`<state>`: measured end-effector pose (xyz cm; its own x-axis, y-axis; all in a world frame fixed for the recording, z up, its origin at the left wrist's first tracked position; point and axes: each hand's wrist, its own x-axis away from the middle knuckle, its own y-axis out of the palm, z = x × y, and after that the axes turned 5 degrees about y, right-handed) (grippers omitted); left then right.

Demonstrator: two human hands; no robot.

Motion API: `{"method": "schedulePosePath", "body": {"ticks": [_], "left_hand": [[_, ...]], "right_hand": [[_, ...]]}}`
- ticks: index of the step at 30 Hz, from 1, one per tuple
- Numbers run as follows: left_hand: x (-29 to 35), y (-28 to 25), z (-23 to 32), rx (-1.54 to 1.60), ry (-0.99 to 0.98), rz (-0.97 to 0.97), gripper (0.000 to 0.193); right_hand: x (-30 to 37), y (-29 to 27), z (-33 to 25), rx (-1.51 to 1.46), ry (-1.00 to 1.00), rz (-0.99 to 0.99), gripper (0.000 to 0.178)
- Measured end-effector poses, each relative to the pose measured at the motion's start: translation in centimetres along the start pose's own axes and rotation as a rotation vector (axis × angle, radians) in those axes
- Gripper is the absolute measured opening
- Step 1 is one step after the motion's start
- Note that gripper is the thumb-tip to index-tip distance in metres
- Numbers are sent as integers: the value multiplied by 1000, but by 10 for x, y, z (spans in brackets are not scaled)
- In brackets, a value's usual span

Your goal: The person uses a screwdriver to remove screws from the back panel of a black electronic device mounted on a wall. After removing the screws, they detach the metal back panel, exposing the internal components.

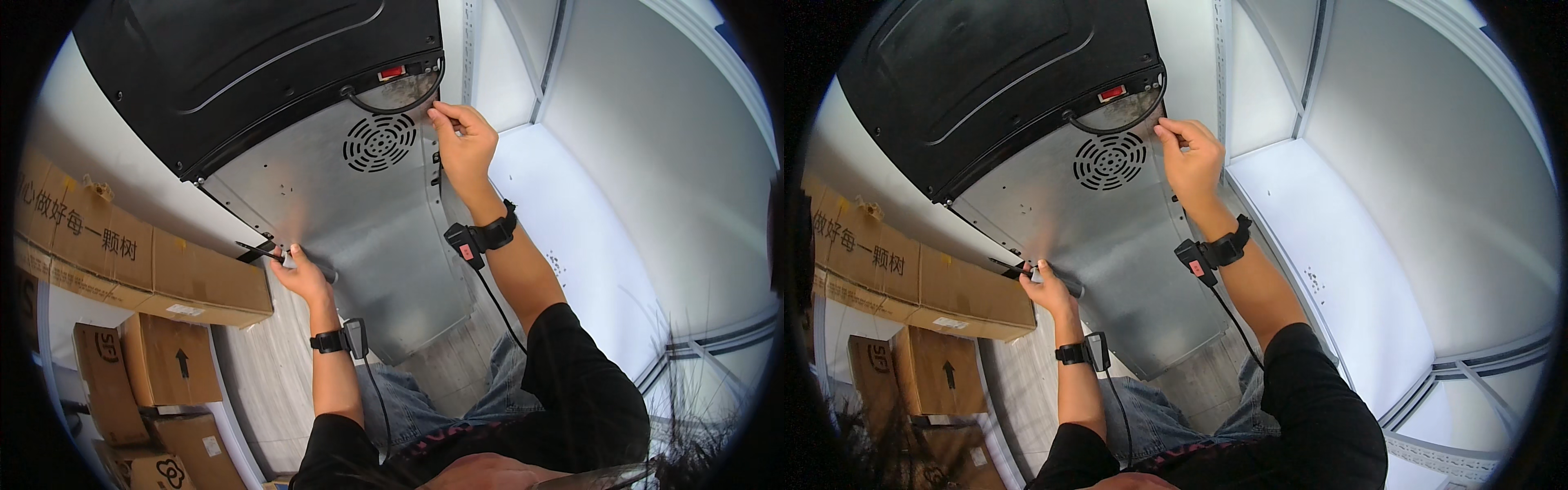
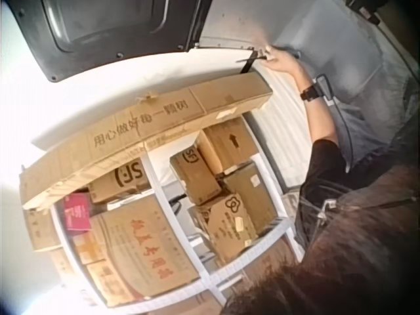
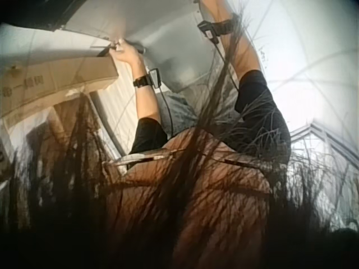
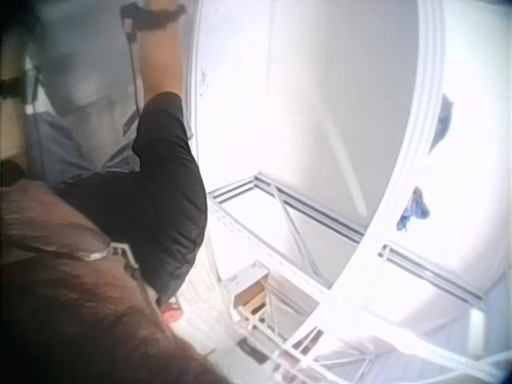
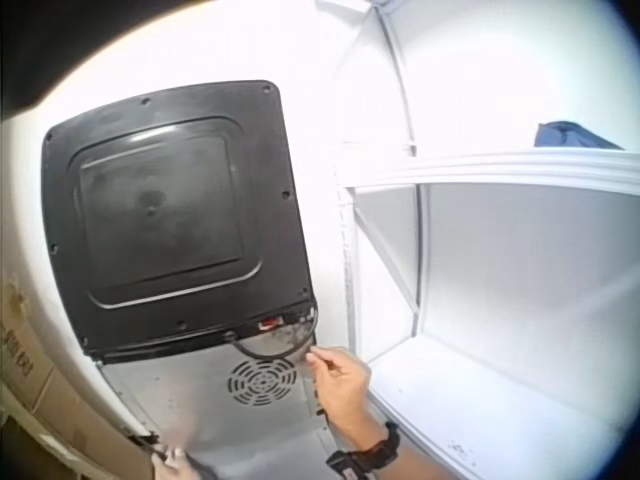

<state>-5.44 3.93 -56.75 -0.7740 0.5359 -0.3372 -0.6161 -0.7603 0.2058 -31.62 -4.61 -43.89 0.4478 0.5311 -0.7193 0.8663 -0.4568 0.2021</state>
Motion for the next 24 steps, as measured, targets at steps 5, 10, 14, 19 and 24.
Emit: {"method": "schedulePosePath", "body": {"ticks": [5, 10, 14, 19, 24], "left_hand": [[-2, -2, -4, -16, 34, 11, 32], [0, 0, 0, 0, 4, 14, 33], [-1, 0, 0, 14, -12, 15, 35], [-2, -1, -2, 11, -1, 14, 35], [-2, -3, -4, -35, 12, 7, 37]], "right_hand": [[0, 3, -3, 74, -48, 26, 8], [-1, 1, -4, 170, -147, 25, 9], [-2, 1, 1, 180, -157, 25, 9], [-2, 2, 5, 189, -167, 22, 10], [-4, 1, -1, 243, -145, -20, 13]]}}
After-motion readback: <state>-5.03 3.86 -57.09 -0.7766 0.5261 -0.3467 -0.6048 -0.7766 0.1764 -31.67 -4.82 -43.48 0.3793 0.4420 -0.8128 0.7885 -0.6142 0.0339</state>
